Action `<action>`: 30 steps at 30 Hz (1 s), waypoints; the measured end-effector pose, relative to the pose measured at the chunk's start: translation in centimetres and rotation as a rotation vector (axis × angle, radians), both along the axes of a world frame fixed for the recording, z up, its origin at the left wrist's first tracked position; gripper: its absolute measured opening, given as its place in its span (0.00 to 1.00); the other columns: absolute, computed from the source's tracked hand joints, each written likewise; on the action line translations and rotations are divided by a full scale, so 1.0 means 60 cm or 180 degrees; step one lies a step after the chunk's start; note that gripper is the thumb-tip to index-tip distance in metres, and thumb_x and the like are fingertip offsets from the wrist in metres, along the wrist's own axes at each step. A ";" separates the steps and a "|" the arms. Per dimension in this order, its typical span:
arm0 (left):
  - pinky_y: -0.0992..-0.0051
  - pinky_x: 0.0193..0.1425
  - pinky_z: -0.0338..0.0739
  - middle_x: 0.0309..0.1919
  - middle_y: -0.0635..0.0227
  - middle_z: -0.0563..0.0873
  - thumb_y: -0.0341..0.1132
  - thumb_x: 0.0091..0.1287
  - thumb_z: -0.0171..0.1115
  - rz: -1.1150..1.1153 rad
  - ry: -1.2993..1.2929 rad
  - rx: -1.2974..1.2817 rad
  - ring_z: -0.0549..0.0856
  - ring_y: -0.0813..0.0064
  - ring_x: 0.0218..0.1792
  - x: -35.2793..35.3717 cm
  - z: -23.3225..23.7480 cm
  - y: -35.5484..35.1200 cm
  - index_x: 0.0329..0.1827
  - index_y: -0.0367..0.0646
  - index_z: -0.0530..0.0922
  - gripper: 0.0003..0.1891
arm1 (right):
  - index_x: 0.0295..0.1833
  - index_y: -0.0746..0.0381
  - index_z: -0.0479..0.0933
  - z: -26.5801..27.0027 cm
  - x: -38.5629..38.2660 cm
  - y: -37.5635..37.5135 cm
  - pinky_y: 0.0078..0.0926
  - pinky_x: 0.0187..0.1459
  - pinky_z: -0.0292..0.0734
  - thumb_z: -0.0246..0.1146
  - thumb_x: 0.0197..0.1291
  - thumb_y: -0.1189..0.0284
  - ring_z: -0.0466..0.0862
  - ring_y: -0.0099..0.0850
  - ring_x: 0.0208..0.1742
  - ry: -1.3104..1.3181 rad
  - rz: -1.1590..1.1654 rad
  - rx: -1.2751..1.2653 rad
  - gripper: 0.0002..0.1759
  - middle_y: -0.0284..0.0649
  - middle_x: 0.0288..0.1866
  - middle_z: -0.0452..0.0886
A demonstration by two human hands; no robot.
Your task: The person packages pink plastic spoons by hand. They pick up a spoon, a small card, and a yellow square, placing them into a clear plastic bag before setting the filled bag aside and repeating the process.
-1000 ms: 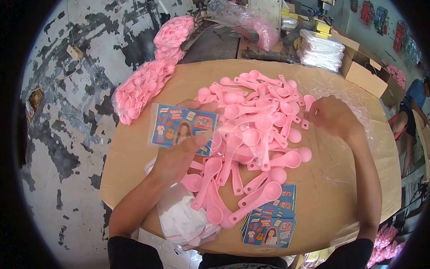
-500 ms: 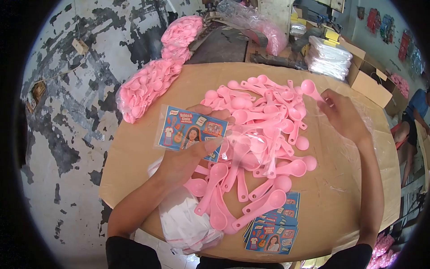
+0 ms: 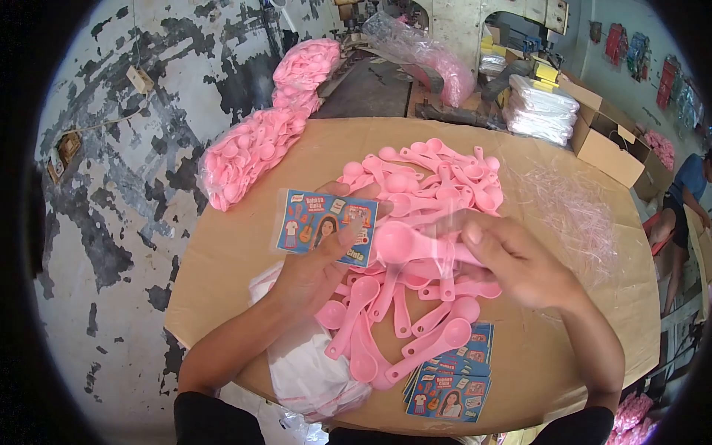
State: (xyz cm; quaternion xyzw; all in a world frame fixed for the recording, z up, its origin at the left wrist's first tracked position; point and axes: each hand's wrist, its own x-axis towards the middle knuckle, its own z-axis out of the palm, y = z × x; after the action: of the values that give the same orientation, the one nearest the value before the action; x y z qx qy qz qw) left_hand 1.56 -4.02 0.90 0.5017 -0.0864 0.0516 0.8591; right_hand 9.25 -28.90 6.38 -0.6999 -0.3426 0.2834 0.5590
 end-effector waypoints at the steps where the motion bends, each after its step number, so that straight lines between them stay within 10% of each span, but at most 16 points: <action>1: 0.60 0.71 0.70 0.69 0.58 0.68 0.31 0.68 0.62 -0.0046 0.0109 -0.0039 0.69 0.58 0.70 -0.004 0.003 -0.005 0.67 0.52 0.61 0.27 | 0.57 0.66 0.72 0.001 -0.014 0.010 0.18 0.30 0.66 0.56 0.71 0.66 0.71 0.16 0.29 0.0405 0.0065 0.0151 0.16 0.29 0.30 0.76; 12: 0.61 0.70 0.69 0.71 0.59 0.64 0.47 0.71 0.56 -0.0425 -0.0210 -0.0228 0.68 0.61 0.70 0.014 -0.023 0.001 0.76 0.48 0.48 0.36 | 0.35 0.64 0.76 0.082 -0.046 -0.004 0.15 0.25 0.60 0.63 0.64 0.73 0.67 0.12 0.24 -0.1961 -0.1310 0.0626 0.07 0.28 0.24 0.73; 15: 0.63 0.73 0.63 0.71 0.59 0.64 0.52 0.71 0.54 -0.0105 -0.0284 0.0192 0.67 0.62 0.70 0.026 -0.022 0.010 0.76 0.44 0.47 0.39 | 0.33 0.64 0.79 0.124 -0.049 0.001 0.14 0.22 0.56 0.64 0.62 0.75 0.66 0.12 0.22 -0.2430 -0.1120 -0.1141 0.05 0.27 0.22 0.73; 16: 0.63 0.75 0.60 0.71 0.58 0.64 0.54 0.70 0.54 -0.0002 -0.0363 0.0391 0.66 0.63 0.71 0.028 -0.020 0.014 0.76 0.43 0.48 0.40 | 0.33 0.65 0.80 0.111 -0.032 -0.005 0.13 0.20 0.54 0.64 0.60 0.77 0.67 0.10 0.21 -0.2878 -0.0957 -0.0576 0.04 0.27 0.20 0.75; 24: 0.66 0.73 0.60 0.68 0.52 0.66 0.39 0.68 0.61 0.0238 -0.1118 0.2630 0.65 0.64 0.71 -0.014 0.002 -0.024 0.73 0.36 0.54 0.35 | 0.32 0.64 0.80 0.115 -0.041 0.084 0.14 0.19 0.53 0.63 0.60 0.77 0.66 0.11 0.19 -0.2136 -0.0630 -0.0793 0.04 0.28 0.21 0.75; 30: 0.67 0.64 0.71 0.59 0.55 0.75 0.33 0.71 0.56 -0.0348 -0.0523 0.2115 0.76 0.68 0.60 -0.015 -0.016 -0.035 0.72 0.32 0.56 0.30 | 0.39 0.64 0.80 0.067 -0.015 0.115 0.15 0.22 0.57 0.63 0.61 0.75 0.68 0.12 0.22 -0.1802 -0.0678 0.0506 0.04 0.27 0.24 0.75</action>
State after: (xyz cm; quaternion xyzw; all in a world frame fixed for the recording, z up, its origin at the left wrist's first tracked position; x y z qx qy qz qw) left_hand 0.68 -6.14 -0.03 0.7429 -0.1941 0.0147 0.6405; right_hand 8.33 -22.02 10.40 -0.7370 -0.4304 -0.0106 0.5210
